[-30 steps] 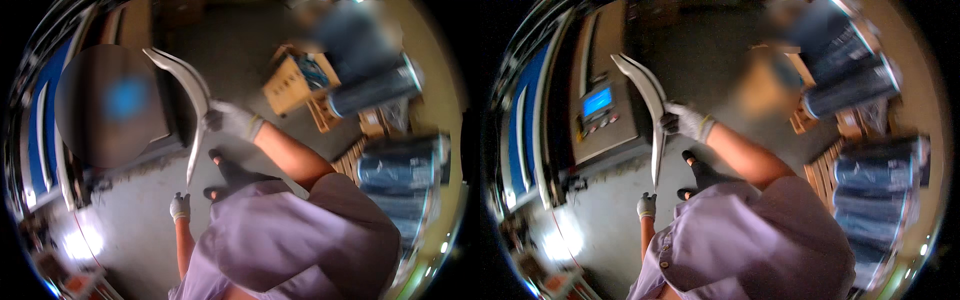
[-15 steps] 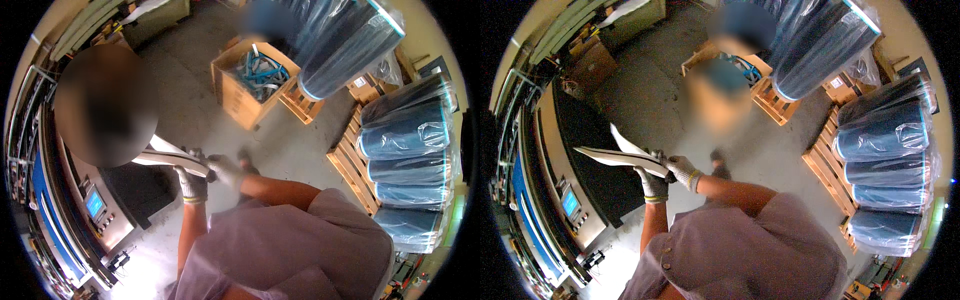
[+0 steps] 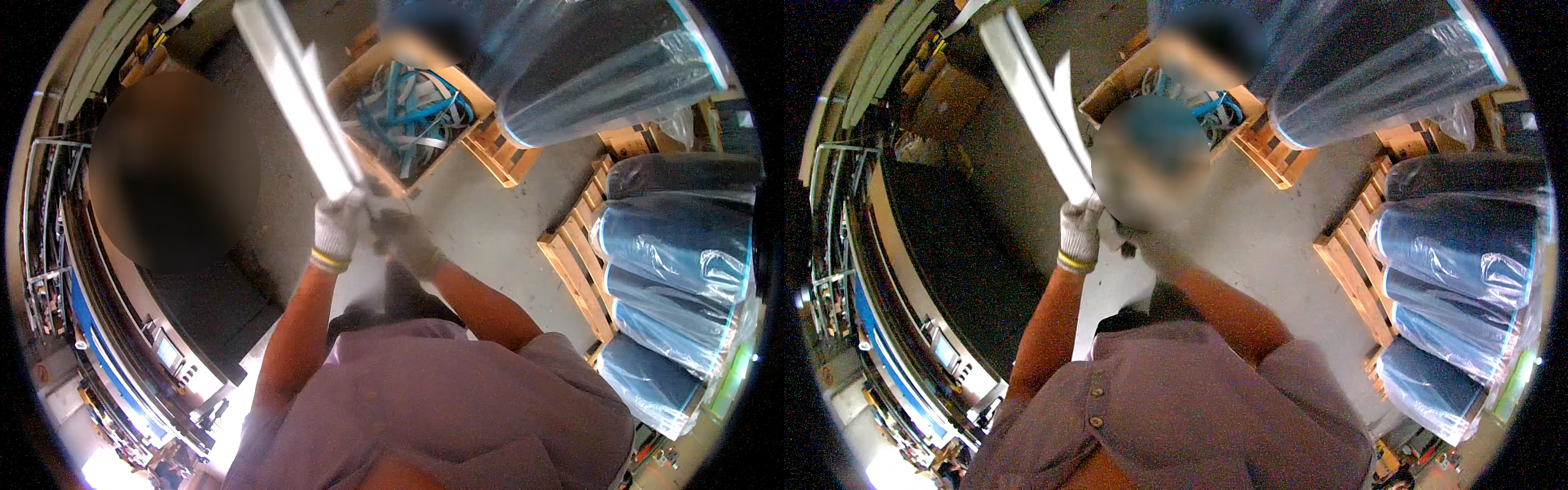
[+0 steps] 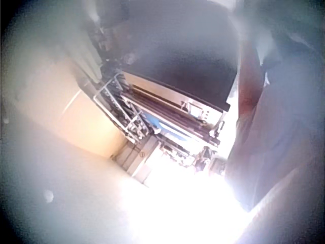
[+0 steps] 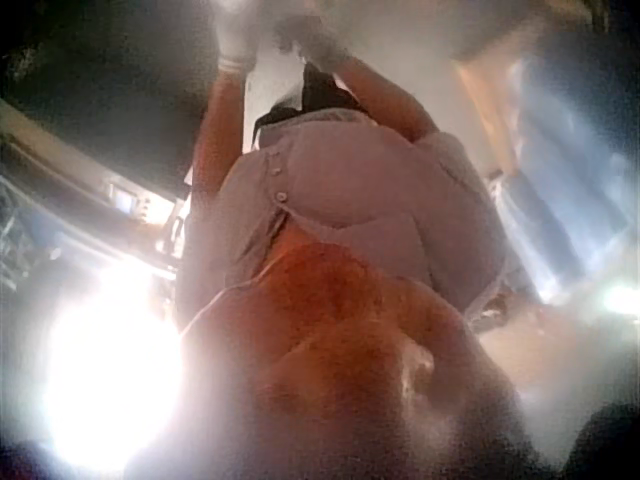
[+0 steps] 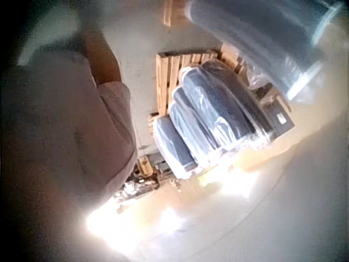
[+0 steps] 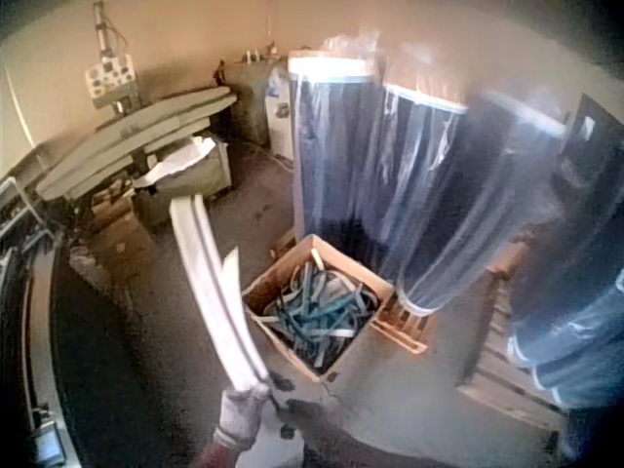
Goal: The person picks up long white plastic sheets from a table, carries them to a machine, and feeds them through a processing unit. They operate the machine's touchscreen and buttons, then remove the processed sheets and place them into a cardboard box. This cycle repeats for multiple sheets.
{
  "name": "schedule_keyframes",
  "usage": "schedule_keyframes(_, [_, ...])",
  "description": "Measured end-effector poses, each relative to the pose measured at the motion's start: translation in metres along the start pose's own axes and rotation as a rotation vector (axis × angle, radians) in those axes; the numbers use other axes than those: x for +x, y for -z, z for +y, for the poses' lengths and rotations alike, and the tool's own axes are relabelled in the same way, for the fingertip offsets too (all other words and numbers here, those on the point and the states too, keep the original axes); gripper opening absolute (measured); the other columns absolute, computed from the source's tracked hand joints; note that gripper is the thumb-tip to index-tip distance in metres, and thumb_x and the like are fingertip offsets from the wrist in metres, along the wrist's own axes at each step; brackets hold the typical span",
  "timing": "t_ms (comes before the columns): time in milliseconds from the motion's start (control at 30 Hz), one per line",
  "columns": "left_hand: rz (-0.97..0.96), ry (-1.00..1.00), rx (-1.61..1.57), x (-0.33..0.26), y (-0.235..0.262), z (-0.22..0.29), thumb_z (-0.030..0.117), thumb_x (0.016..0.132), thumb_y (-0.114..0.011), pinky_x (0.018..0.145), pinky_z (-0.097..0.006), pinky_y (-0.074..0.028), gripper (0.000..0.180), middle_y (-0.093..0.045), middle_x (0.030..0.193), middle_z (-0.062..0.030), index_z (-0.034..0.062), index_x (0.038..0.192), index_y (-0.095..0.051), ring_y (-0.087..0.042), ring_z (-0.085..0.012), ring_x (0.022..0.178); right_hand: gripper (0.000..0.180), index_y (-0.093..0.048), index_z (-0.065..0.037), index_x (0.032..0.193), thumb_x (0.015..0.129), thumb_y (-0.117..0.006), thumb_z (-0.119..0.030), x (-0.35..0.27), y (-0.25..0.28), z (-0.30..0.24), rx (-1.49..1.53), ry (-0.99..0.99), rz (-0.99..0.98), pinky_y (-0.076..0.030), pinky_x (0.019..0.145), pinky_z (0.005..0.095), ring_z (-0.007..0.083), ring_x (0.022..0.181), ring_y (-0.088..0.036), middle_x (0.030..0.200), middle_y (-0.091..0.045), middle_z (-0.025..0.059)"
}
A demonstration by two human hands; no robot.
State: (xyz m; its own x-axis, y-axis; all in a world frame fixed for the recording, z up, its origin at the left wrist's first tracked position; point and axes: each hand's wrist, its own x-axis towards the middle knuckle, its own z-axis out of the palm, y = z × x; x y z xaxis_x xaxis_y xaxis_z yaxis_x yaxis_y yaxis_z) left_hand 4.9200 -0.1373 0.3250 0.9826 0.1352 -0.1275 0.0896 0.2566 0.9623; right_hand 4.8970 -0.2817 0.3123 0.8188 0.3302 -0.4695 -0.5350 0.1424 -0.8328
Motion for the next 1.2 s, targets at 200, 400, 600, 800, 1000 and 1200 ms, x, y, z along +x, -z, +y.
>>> schedule_keyframes(200, [-0.061, 0.067, 0.275, 0.072, -0.011, -0.026, 0.027, 0.094, -0.059, 0.089, -0.029, -0.046, 0.041, -0.061, 0.114, -0.0106, -0.0019, 0.122, -0.055, -0.056, -0.0147, 0.103, 0.020, -0.064, -0.010, 0.093, 0.088, -0.065, -0.029, 0.100, 0.071, 0.015, 0.171, -0.016, 0.213, -0.044, 0.046, 0.0239, 0.0094, 0.065, -0.057, 0.079, -0.060, 0.0004])
schedule_keyframes(400, [0.014, 0.468, 0.436, -0.006, 0.099, -0.113, 0.024, 0.095, -0.053, 0.091, -0.033, -0.048, 0.038, -0.062, 0.117, -0.0179, -0.0033, 0.122, -0.055, -0.061, -0.0208, 0.104, 0.018, -0.070, -0.007, 0.093, 0.087, -0.063, -0.023, 0.235, 0.188, 0.161, -0.822, -0.388, 0.167, -0.050, 0.051, 0.0314, 0.0177, 0.060, -0.064, 0.077, -0.068, 0.0099])
schedule_keyframes(600, [0.276, 0.726, 0.563, -0.112, 0.173, -0.106, 0.024, 0.090, -0.057, 0.081, -0.030, -0.049, 0.039, -0.067, 0.103, -0.0142, -0.0042, 0.118, -0.059, -0.062, -0.0175, 0.091, 0.032, -0.066, -0.008, 0.111, 0.087, -0.059, -0.028, 0.309, 0.188, 0.147, -1.452, -0.660, 0.258, -0.053, 0.083, 0.0359, 0.0238, 0.105, -0.064, 0.114, -0.066, 0.0112])
schedule_keyframes(800, [0.406, 0.813, 0.446, -0.111, 0.175, -0.108, 0.017, 0.091, -0.056, 0.079, -0.027, -0.049, 0.034, -0.067, 0.098, -0.0090, -0.0026, 0.119, -0.059, -0.060, -0.0140, 0.087, 0.034, -0.066, -0.016, 0.115, 0.082, -0.062, -0.025, 0.321, 0.206, 0.152, -2.006, -0.698, -0.520, -0.051, 0.086, 0.0357, 0.0231, 0.113, -0.060, 0.121, -0.064, 0.0075])
schedule_keyframes(1000, [0.286, 0.818, 0.502, -0.120, 0.169, -0.163, 0.023, 0.093, -0.056, 0.085, -0.029, -0.048, 0.038, -0.068, 0.103, -0.0125, -0.0017, 0.122, -0.057, -0.062, -0.0173, 0.092, 0.042, -0.053, -0.008, 0.128, 0.089, -0.050, -0.024, 0.313, 0.148, 0.115, -1.802, -0.473, -0.062, -0.050, 0.086, 0.0460, 0.0323, 0.112, -0.059, 0.126, -0.059, 0.0147])
schedule_keyframes(1200, [0.237, 0.914, 0.550, -0.150, 0.183, -0.195, 0.023, 0.094, -0.054, 0.084, -0.030, -0.050, 0.037, -0.067, 0.104, -0.0138, -0.0028, 0.122, -0.056, -0.063, -0.0184, 0.092, 0.050, -0.042, -0.010, 0.138, 0.094, -0.044, -0.032, 0.353, 0.129, 0.153, -1.868, -0.158, -0.303, -0.040, 0.100, 0.0414, 0.0307, 0.131, -0.039, 0.143, -0.042, 0.0145])
